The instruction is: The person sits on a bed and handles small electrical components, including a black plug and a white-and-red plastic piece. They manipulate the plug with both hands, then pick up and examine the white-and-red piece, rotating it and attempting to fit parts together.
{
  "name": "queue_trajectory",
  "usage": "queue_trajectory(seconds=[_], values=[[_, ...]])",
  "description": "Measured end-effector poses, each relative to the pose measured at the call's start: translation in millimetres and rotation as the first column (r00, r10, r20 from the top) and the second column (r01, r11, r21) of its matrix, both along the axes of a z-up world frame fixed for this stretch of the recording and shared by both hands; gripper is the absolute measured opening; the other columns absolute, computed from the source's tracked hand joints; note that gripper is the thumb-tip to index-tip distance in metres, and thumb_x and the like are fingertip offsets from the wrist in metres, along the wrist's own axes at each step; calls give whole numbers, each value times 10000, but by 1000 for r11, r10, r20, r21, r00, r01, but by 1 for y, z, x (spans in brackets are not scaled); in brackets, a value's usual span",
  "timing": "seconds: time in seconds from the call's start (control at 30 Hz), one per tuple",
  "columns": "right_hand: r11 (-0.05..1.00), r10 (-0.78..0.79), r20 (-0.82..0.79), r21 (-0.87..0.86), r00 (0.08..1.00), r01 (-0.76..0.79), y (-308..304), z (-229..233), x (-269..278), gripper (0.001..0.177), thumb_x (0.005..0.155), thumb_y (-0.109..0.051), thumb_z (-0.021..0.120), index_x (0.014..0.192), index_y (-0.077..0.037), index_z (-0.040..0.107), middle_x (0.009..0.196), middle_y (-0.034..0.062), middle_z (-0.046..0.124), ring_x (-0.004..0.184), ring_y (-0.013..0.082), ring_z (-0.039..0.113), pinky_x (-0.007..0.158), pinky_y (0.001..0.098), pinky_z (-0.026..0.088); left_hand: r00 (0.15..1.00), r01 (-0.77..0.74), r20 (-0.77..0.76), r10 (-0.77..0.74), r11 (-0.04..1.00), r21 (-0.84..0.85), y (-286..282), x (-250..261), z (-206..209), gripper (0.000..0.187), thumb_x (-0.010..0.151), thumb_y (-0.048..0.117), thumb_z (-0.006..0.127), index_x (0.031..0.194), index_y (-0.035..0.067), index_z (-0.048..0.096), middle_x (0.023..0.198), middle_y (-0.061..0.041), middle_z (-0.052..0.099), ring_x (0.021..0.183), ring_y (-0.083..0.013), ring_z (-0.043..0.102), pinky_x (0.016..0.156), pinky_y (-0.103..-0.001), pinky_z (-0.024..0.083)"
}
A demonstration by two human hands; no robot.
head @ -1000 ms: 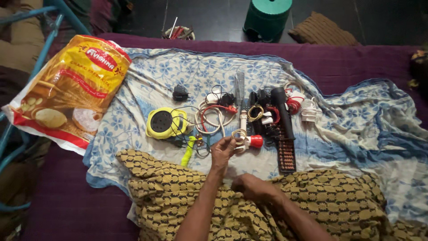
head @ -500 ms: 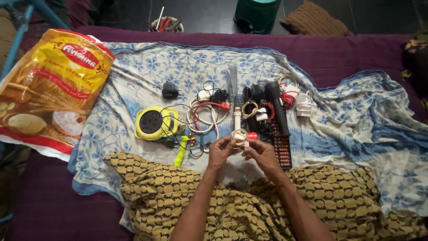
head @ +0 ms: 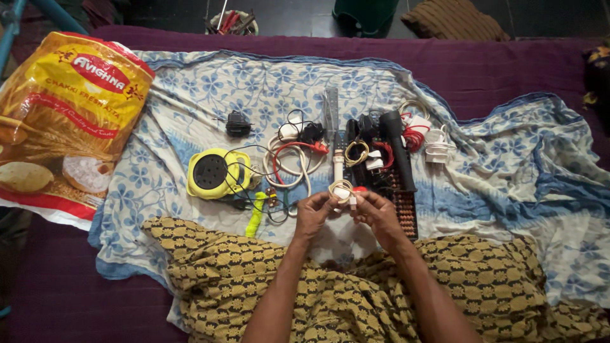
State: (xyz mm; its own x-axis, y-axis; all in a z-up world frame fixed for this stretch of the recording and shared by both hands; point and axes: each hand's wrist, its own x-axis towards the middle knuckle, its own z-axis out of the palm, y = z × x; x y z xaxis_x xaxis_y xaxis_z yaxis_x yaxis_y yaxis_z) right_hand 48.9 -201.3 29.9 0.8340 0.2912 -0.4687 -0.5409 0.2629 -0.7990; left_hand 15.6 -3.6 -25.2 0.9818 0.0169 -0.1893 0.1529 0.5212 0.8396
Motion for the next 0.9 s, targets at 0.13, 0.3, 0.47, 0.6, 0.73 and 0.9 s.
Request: queue_trajectory(seconds=[0.13, 0.3, 0.47, 0.6, 0.73, 0.9], values=[[999, -15, -36, 27, 999, 16, 0, 4, 3, 303, 965, -220, 689, 1191, -19, 676, 1000, 70, 731, 829, 135, 684, 724, 310, 556, 999, 42, -9, -42, 997, 58, -1, 1, -3, 297, 948, 250, 751, 1085, -13, 745, 935, -73, 770, 779, -138, 724, 687, -305, 634], [995, 12, -29, 101, 1000, -9, 6, 15, 2, 413, 921, -205, 728, 1274, -2, 659, 1023, 101, 734, 815, 149, 697, 736, 309, 588, 998, 59, 27, -60, 998, 20, -1, -1, 9, 320, 966, 292, 732, 1068, -11, 735, 941, -84, 773, 795, -149, 731, 685, -298, 629], [1000, -15, 46, -9, 999, 15, 5, 15, 4, 380, 899, -184, 777, 1196, 44, 717, 927, 132, 762, 744, 160, 711, 671, 298, 604, 997, 73, 27, -73, 997, -2, 1, -4, 35, 376, 1003, 347, 696, 1076, -21, 724, 952, -80, 757, 847, -154, 749, 702, -292, 628], [995, -6, 94, -101, 996, 16, 7, 11, 3, 337, 872, -198, 787, 1128, 13, 730, 879, 92, 773, 715, 135, 714, 647, 293, 602, 996, 46, -70, -46, 999, 0, 2, 0, 49, 433, 967, 412, 649, 1161, 30, 714, 946, -51, 766, 792, -133, 739, 664, -280, 632], [993, -10, 87, -118, 996, 20, 6, 5, 2, 269, 894, -210, 797, 1047, -3, 718, 833, 88, 736, 684, 134, 682, 621, 289, 571, 994, 45, -103, -34, 993, 113, 2, 0, 49, 405, 963, 310, 680, 1244, 19, 699, 986, -73, 774, 784, -138, 731, 648, -282, 624], [999, -11, -34, -48, 999, 9, 5, 4, 3, 225, 913, -259, 743, 987, -47, 726, 869, 61, 726, 686, 122, 654, 614, 300, 569, 997, 40, -69, -36, 998, 47, 4, 2, 29, 333, 979, 156, 697, 1235, -56, 676, 988, -148, 769, 830, -178, 758, 681, -320, 670]])
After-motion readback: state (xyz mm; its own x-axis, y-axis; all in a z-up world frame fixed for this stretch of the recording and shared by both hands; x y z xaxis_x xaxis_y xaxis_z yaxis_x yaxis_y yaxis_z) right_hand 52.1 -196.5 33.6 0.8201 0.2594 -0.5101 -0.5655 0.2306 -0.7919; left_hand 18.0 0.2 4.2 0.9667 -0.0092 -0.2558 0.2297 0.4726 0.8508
